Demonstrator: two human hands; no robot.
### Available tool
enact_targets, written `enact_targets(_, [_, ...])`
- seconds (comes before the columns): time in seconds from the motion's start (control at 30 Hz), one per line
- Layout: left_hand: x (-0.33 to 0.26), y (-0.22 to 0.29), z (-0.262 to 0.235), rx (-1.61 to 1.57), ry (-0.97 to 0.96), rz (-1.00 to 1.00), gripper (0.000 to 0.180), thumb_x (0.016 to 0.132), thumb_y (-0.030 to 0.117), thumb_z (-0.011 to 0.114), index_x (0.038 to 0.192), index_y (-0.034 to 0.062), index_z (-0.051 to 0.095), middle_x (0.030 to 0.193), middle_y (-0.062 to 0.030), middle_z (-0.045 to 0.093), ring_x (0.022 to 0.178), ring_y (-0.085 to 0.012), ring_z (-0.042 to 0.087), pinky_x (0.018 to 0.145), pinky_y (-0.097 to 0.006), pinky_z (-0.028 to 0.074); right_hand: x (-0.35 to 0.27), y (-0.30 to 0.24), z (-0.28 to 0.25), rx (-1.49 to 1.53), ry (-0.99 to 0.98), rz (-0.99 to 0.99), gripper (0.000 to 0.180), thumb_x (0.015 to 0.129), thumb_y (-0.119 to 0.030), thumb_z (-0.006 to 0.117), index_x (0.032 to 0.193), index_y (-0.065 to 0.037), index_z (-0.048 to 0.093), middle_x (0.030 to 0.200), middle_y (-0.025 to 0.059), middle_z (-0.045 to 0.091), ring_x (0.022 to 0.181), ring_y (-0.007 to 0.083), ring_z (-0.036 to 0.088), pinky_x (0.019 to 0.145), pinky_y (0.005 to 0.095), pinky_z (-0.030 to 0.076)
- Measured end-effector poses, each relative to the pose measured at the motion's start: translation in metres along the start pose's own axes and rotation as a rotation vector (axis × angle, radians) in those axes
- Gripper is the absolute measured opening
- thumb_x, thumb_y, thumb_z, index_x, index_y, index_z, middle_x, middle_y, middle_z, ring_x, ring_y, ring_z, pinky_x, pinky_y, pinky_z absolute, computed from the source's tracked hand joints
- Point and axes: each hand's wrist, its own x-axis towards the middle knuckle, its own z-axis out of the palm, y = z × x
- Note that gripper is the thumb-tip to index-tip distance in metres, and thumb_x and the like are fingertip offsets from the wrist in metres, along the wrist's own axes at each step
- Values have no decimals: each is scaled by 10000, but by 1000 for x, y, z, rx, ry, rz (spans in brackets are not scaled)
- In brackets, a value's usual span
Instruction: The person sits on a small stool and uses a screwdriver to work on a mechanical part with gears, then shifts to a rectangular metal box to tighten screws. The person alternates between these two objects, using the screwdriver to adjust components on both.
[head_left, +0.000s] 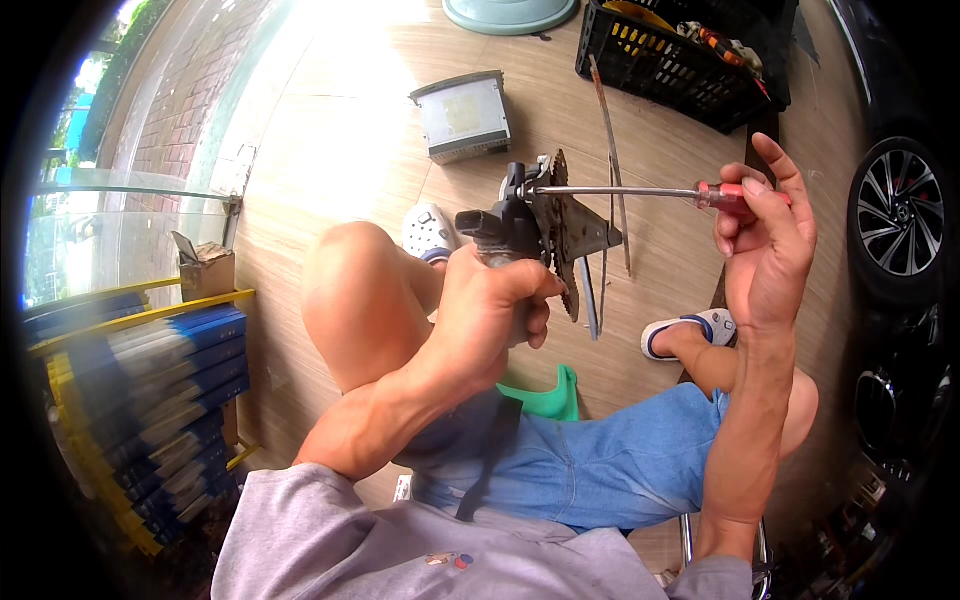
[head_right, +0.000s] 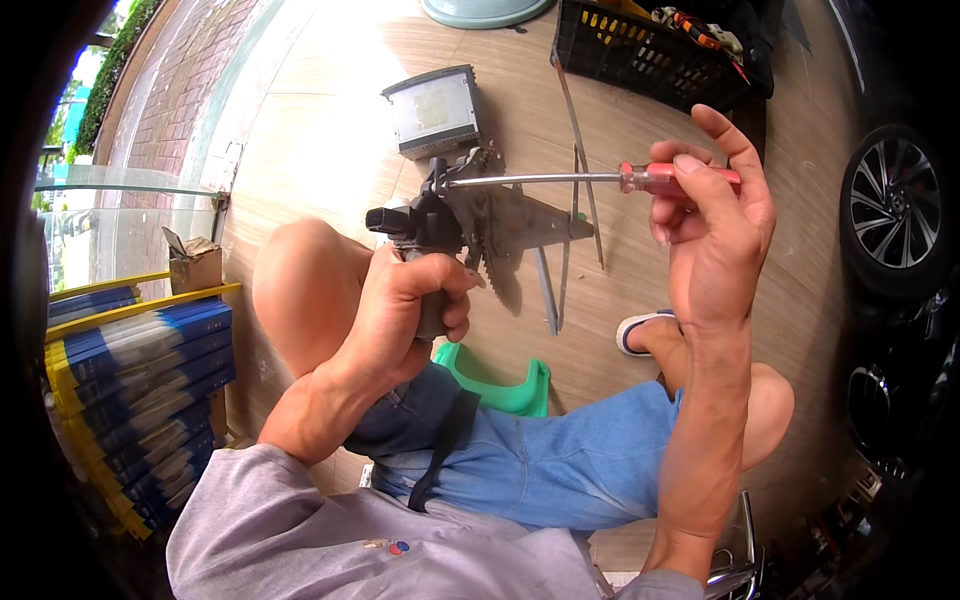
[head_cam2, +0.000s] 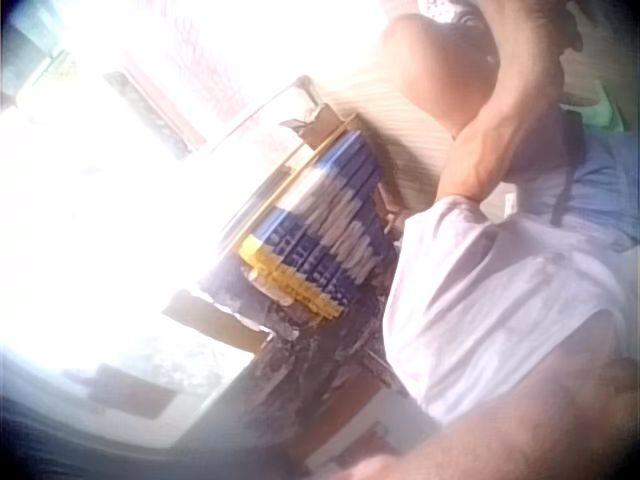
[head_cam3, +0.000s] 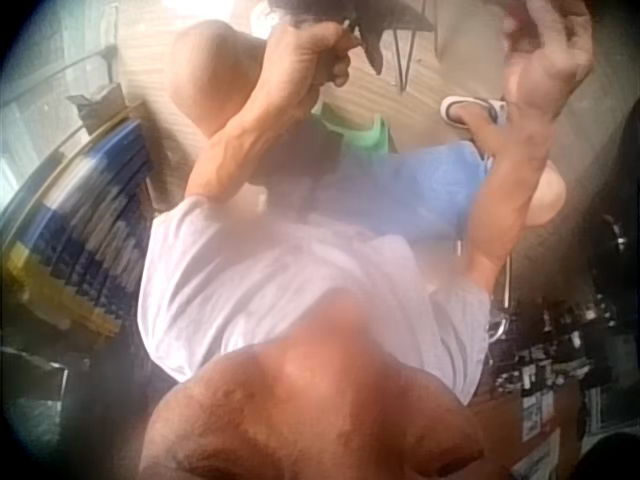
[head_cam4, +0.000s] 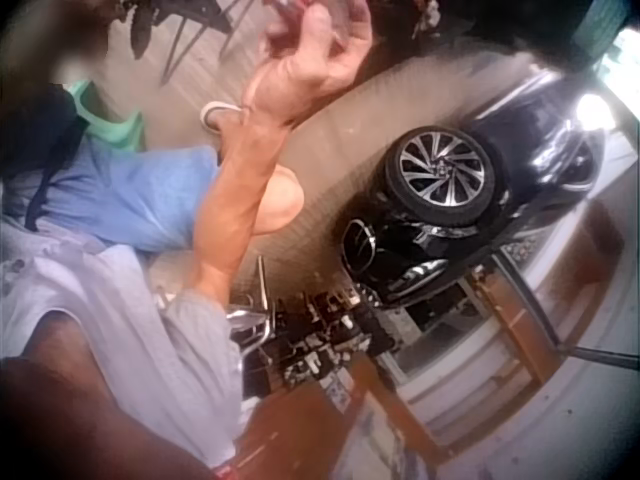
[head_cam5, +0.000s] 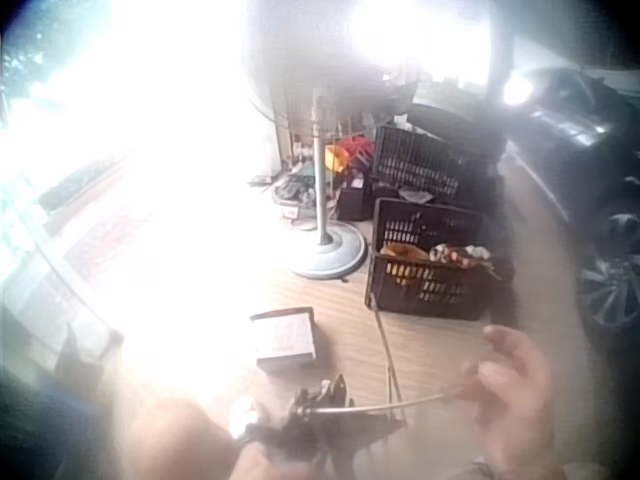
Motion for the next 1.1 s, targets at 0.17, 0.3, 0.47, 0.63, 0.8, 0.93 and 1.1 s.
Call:
enact_targets(0.17, [-1,-1,-1,-2,-5,0,57,771,0,602,719,-11,582,637,-66,546,477,-144,519,424,-294,425,1,1,0,75,-1,9,409,870,-94,574,1264,-1,521,936,143,681,608,98,555,510,236,397])
enact_targets(0.3, [-1,-1,-1,-11,-3,3,50,771,0,602,727,-13,582,645,-65,551,478,-144,520,423,-295,428,2,1,-3,78,32,7,398,873,-100,563,1258,-6,529,928,136,680,607,101,550,508,237,394])
enact_targets(0.47, [-2,0,1,23,-4,-12,86,766,3,614,760,21,530,649,-52,525,497,-141,503,441,-298,420,7,-1,-12,87,159,-23,328,904,-129,559,1211,-15,577,855,116,674,596,96,539,502,239,410])
enact_targets(0.63, [-2,-4,1,13,0,22,41,769,7,599,771,-33,597,656,-72,575,466,-134,523,403,-289,428,8,-8,-2,-211,150,-124,251,997,-183,545,1186,-36,622,718,53,610,534,95,542,430,221,392])
enact_targets(0.8, [1,-9,2,45,0,7,67,763,17,600,795,-41,602,661,-74,585,445,-129,517,393,-281,424,-20,8,54,-467,-229,104,300,949,-238,663,1151,-18,636,810,33,670,533,38,527,435,192,402])
enact_targets(0.93, [-1,-6,7,87,-10,-54,95,772,-3,620,855,9,574,685,-35,554,506,-118,528,447,-273,430,-19,46,72,-356,-262,-2,297,899,-230,711,1083,-2,665,765,81,714,664,141,654,630,296,535])
enact_targets(1.1, [3,-11,9,75,-3,-38,80,757,23,604,807,-39,596,659,-74,582,454,-124,519,392,-275,429,-21,38,76,-432,-291,35,278,889,-203,708,1075,0,668,778,102,716,678,148,667,628,292,528])
